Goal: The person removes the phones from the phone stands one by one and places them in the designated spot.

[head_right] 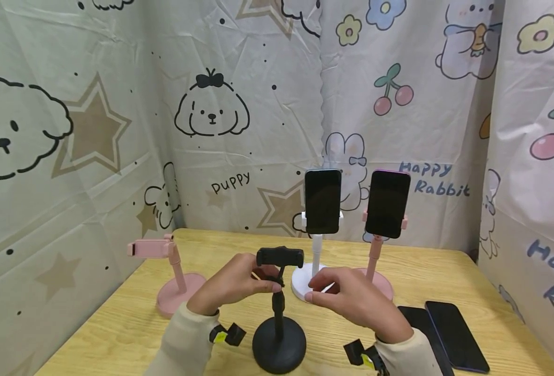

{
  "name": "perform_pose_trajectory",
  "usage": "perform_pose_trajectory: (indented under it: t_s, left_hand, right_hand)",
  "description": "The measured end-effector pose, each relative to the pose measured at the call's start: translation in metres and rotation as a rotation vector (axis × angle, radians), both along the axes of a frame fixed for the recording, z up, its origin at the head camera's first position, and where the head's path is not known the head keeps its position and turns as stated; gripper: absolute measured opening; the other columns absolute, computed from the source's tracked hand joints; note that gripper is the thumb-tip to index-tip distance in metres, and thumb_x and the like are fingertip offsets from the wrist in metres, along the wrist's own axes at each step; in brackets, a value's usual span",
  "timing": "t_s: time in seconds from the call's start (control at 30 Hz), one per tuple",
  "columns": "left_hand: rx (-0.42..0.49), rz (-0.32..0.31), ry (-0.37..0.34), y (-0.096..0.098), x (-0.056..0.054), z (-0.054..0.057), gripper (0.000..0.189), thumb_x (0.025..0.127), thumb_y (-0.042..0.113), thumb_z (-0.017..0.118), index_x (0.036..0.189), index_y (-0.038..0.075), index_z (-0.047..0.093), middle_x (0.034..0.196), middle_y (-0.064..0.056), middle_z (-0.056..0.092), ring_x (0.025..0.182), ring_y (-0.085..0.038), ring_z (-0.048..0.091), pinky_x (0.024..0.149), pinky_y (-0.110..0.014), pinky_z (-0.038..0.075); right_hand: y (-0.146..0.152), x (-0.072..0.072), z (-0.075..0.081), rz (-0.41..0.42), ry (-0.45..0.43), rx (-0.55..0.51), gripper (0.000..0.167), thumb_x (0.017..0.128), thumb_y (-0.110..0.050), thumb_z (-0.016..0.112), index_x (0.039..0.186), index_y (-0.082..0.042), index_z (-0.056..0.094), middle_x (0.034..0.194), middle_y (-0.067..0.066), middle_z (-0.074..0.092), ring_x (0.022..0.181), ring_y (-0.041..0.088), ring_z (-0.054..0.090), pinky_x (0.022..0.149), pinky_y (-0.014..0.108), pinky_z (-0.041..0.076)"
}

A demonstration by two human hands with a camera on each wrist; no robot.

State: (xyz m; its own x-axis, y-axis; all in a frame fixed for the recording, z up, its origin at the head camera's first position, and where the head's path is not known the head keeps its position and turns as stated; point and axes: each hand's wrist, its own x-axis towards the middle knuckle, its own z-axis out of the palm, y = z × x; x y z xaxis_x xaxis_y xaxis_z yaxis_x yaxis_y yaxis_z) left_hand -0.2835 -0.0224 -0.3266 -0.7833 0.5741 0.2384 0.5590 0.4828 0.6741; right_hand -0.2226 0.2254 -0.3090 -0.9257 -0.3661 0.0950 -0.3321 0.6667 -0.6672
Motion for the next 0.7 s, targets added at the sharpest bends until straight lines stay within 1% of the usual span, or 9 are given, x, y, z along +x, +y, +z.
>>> perform_pose_trajectory:
  t_s: [0.13,0.23,0.47,0.57,0.7]
  left_hand:
    - [0.008,0.044,-0.018,-0.012,-0.008,0.0,0.009,0.082,0.024,0.079,0.087,0.017,0.076,0.08,0.01,0.07,0.074,-0.006,0.063,0.068,-0.027,0.051]
    - [0.016,0.08,-0.023,-0.022,-0.014,-0.001,0.008,0.085,0.024,0.076,0.089,0.016,0.077,0.083,0.008,0.071,0.077,-0.007,0.065,0.071,-0.03,0.052]
    - [0.036,0.189,-0.027,-0.043,-0.026,-0.004,0.016,0.087,0.024,0.073,0.095,0.012,0.077,0.095,0.0,0.072,0.082,-0.011,0.066,0.077,-0.034,0.055]
    - [0.044,0.205,-0.033,-0.052,-0.03,-0.005,0.015,0.088,0.024,0.072,0.097,0.013,0.077,0.099,0.0,0.072,0.084,-0.011,0.066,0.077,-0.033,0.055]
    - [0.064,0.221,-0.04,-0.065,-0.035,-0.006,0.014,0.089,0.023,0.071,0.097,0.013,0.077,0.097,0.001,0.072,0.082,-0.01,0.065,0.075,-0.032,0.055]
  right_hand:
    - [0.003,0.0,0.0,0.004,-0.032,-0.035,0.031,0.087,-0.037,0.072,0.105,-0.011,0.071,0.098,0.001,0.068,0.083,0.015,0.064,0.074,0.034,0.055]
    - [0.005,-0.001,0.0,-0.002,-0.036,-0.039,0.033,0.087,-0.037,0.071,0.105,-0.01,0.07,0.097,0.001,0.068,0.083,0.016,0.063,0.073,0.034,0.054]
    - [0.006,-0.002,0.0,-0.011,-0.041,-0.046,0.033,0.088,-0.037,0.07,0.106,-0.01,0.07,0.096,0.001,0.068,0.08,0.016,0.062,0.072,0.033,0.054]
    - [0.007,-0.002,0.0,-0.011,-0.041,-0.047,0.032,0.089,-0.036,0.07,0.106,-0.01,0.07,0.095,0.001,0.068,0.079,0.016,0.062,0.072,0.033,0.054]
    - [0.008,-0.003,-0.001,-0.007,-0.036,-0.05,0.03,0.09,-0.036,0.068,0.105,-0.01,0.07,0.094,0.001,0.068,0.077,0.015,0.062,0.07,0.032,0.054]
